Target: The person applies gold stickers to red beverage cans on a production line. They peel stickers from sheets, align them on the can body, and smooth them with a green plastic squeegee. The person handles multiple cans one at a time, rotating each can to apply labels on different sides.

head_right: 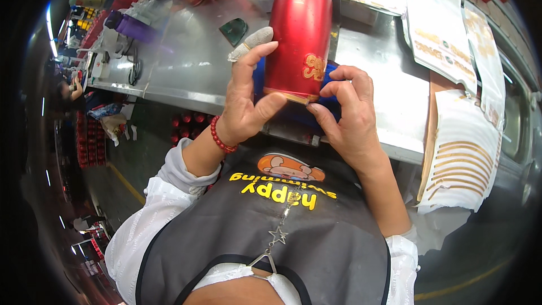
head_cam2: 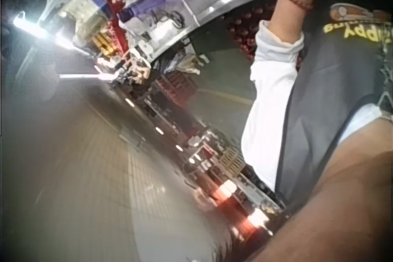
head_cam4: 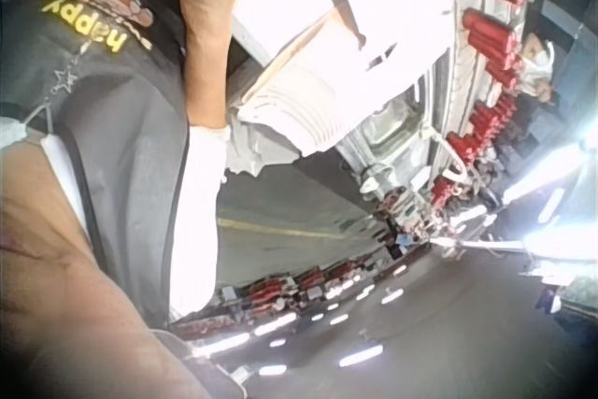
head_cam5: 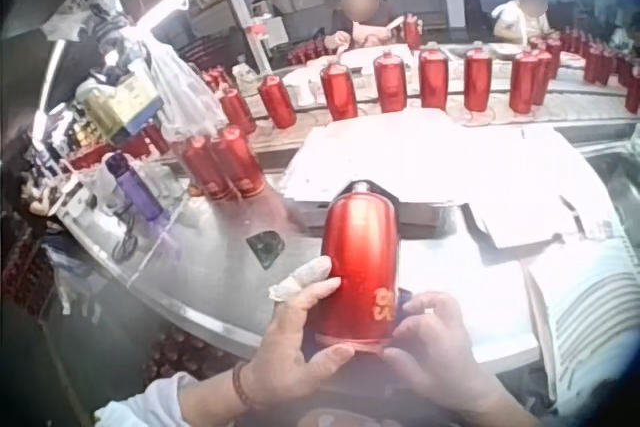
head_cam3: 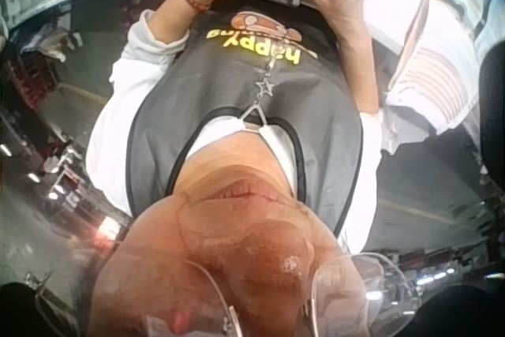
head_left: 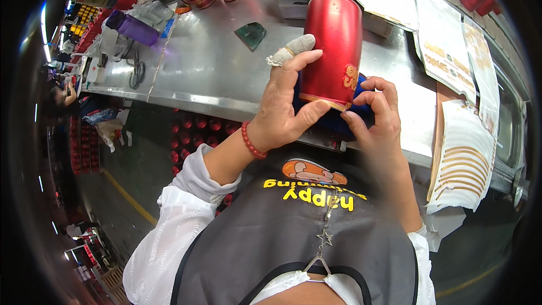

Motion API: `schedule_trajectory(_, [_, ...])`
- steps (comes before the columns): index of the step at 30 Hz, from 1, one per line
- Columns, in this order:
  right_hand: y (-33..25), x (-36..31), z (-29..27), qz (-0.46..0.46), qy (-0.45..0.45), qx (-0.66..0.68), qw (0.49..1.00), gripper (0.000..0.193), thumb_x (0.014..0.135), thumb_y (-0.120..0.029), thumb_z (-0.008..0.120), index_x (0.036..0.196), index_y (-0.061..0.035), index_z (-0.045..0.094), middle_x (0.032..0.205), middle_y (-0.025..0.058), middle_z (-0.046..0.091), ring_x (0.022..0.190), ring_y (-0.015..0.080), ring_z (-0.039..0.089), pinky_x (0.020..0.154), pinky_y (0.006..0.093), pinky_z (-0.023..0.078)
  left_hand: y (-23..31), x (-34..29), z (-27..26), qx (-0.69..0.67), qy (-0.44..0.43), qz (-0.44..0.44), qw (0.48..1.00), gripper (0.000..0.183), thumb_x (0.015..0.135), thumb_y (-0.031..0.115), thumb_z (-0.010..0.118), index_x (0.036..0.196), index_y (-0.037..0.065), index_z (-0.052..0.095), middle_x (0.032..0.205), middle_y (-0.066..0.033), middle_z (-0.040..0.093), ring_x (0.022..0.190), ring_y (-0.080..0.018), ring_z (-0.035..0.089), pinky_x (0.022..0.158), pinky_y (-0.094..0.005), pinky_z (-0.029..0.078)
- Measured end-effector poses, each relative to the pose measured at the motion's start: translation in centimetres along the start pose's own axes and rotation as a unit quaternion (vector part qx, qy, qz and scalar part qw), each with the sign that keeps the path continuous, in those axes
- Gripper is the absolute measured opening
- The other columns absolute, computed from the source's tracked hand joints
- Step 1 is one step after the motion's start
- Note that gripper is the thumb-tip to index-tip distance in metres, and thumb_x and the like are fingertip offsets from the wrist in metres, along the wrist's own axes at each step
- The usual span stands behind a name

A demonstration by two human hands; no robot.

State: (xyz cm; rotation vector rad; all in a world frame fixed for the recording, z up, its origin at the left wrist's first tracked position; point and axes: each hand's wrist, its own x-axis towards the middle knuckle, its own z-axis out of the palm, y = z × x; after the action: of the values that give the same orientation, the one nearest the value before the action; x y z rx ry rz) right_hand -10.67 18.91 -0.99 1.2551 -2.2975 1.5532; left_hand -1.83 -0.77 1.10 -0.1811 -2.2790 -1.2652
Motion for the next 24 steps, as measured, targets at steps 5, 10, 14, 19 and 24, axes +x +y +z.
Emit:
schedule_trajectory(5, [0.5, 0.1, 0.4, -0.032, 0.024, -0.016, 0.999, 0.034, 0.073, -0.004, 0.082, 0.096, -0.0037, 0.057, 0.115, 0.0164, 0.054, 0.111, 0.0348, 0.052, 0.093, 0.0424, 0.045, 0.1, 0.4, -0.5, 0.184, -0.047, 0.077, 0.979, 0.074, 0.091, 0.049, 0.066, 0.145, 0.005, 0.043, 0.152, -0.0234, 0.038, 0.142, -0.0384, 0.034, 0.121, -0.0521, 0.009])
schedule_trajectory(10, [0.3, 0.5, 0.4, -0.081, 0.033, -0.046, 0.995, 0.034, 0.074, -0.003, 0.08, 0.097, -0.0041, 0.056, 0.114, 0.0157, 0.055, 0.113, 0.037, 0.053, 0.094, 0.0455, 0.045, -0.3, 0.4, -1.1, 0.159, -0.059, 0.07, 0.983, 0.073, 0.093, 0.048, 0.064, 0.145, 0.002, 0.042, 0.151, -0.0239, 0.038, 0.141, -0.0383, 0.036, 0.121, -0.0495, 0.012])
schedule_trajectory(14, [-0.5, 1.0, 0.6, -0.099, 0.041, -0.049, 0.993, 0.034, 0.074, -0.004, 0.08, 0.097, -0.0043, 0.055, 0.113, 0.0152, 0.056, 0.114, 0.0383, 0.053, 0.095, 0.0472, 0.045, -0.4, 0.2, -0.4, 0.042, -0.002, 0.016, 0.999, 0.068, 0.094, 0.038, 0.067, 0.144, 0.0, 0.043, 0.149, -0.0244, 0.04, 0.138, -0.0377, 0.039, 0.118, -0.0451, 0.024])
schedule_trajectory(19, [-0.4, 0.9, 0.4, -0.097, 0.04, -0.044, 0.994, 0.035, 0.073, -0.004, 0.08, 0.099, -0.004, 0.057, 0.113, 0.0149, 0.056, 0.114, 0.0384, 0.053, 0.095, 0.0475, 0.045, 0.2, 0.1, 0.0, 0.036, -0.011, -0.03, 0.999, 0.064, 0.096, 0.023, 0.067, 0.147, -0.002, 0.038, 0.151, -0.0183, 0.037, 0.14, -0.0257, 0.037, 0.115, -0.037, 0.03])
schedule_trajectory(24, [-0.1, 0.8, 0.5, -0.097, 0.053, -0.026, 0.993, 0.04, 0.074, -0.006, 0.081, 0.107, -0.0039, 0.059, 0.114, 0.0145, 0.057, 0.115, 0.0378, 0.053, 0.096, 0.0471, 0.045, 0.4, 0.0, 0.1, 0.058, -0.005, -0.038, 0.998, 0.067, 0.093, 0.025, 0.069, 0.146, -0.001, 0.039, 0.147, -0.0197, 0.041, 0.138, -0.029, 0.038, 0.115, -0.0392, 0.03])
